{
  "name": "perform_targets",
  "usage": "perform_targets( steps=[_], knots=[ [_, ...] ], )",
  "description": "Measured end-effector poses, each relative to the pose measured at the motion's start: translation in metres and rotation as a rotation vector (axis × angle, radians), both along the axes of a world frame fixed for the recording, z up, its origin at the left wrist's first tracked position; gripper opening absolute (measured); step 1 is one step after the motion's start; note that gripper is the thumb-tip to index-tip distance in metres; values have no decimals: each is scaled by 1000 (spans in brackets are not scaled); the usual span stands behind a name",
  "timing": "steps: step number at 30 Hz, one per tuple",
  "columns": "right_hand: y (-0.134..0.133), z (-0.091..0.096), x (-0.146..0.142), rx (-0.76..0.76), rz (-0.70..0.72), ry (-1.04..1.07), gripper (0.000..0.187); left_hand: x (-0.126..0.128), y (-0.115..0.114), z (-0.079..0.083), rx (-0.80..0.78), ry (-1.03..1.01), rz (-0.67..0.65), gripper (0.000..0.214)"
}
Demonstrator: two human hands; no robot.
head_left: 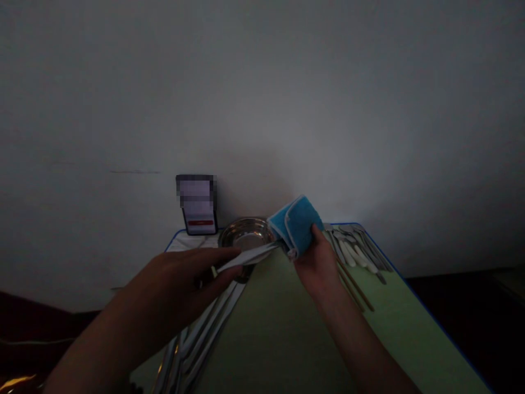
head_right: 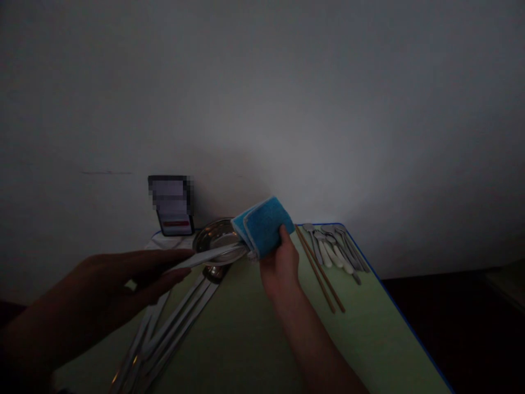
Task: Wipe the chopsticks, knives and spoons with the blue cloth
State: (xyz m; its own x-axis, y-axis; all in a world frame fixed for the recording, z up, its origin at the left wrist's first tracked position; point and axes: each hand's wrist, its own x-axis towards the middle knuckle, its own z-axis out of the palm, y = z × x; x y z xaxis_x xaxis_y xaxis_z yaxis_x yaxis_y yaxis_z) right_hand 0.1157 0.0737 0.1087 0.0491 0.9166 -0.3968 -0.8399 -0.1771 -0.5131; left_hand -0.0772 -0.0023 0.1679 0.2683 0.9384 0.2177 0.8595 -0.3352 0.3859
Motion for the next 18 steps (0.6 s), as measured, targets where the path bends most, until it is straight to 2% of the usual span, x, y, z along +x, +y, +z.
perform_targets(
  steps=[12,18],
  knots=[
    [0,-1,1,30,19,15,34,3,-1,0,-269,58,-126,35],
    [1,2,3,-49,5,18,33,2,-1,-2,-368,78,-149,37]
  ],
)
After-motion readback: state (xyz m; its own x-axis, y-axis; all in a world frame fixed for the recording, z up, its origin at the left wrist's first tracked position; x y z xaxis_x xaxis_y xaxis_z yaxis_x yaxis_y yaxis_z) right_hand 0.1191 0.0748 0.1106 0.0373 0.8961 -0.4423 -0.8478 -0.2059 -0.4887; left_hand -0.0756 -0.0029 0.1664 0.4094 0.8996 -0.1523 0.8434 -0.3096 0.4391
